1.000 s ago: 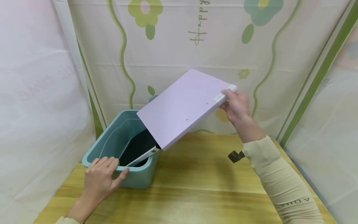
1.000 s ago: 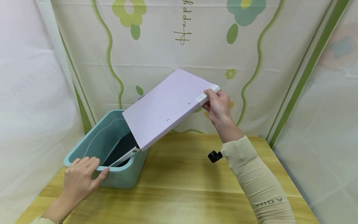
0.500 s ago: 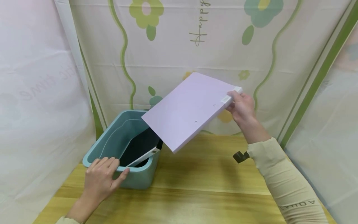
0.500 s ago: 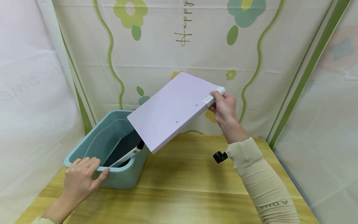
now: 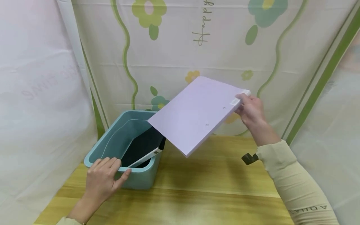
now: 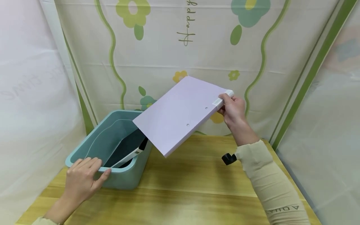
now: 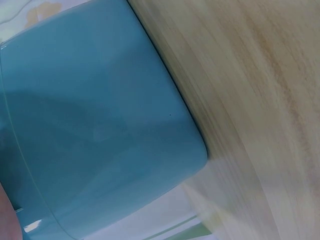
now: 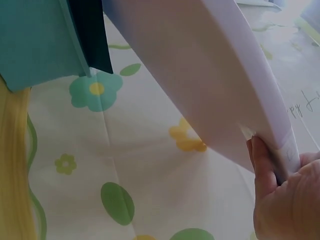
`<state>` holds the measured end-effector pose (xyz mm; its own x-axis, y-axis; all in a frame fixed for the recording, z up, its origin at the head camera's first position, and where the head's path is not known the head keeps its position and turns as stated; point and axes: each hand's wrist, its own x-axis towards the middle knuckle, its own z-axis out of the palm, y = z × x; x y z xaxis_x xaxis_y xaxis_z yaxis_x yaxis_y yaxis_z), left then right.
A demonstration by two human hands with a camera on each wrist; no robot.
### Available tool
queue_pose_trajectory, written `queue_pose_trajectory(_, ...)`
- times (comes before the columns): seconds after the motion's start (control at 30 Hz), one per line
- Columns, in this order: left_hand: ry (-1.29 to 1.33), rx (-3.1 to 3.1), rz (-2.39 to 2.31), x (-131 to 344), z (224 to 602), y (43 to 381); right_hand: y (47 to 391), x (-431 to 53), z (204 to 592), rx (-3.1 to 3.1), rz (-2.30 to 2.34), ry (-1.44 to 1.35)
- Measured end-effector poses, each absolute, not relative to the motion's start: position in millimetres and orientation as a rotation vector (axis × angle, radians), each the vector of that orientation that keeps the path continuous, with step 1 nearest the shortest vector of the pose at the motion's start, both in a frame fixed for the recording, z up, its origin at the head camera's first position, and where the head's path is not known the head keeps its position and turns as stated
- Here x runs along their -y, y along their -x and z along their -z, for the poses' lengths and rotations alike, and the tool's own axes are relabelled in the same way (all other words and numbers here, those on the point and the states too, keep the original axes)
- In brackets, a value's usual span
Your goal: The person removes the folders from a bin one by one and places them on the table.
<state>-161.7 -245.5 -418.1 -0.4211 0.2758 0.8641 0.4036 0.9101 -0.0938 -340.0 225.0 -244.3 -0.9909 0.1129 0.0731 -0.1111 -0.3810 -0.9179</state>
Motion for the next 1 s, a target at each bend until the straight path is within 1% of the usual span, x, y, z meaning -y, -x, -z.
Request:
queue_pose_trajectory(0.47, 0.491, 2.039, 0.170, 242, 416, 162, 343, -245, 246, 1.728, -2.508, 0.078)
queue_pose_trajectory(1.0, 0.486, 2.036, 0.188, 241, 416, 161, 344, -262, 247, 1.754, -2.529, 0.103)
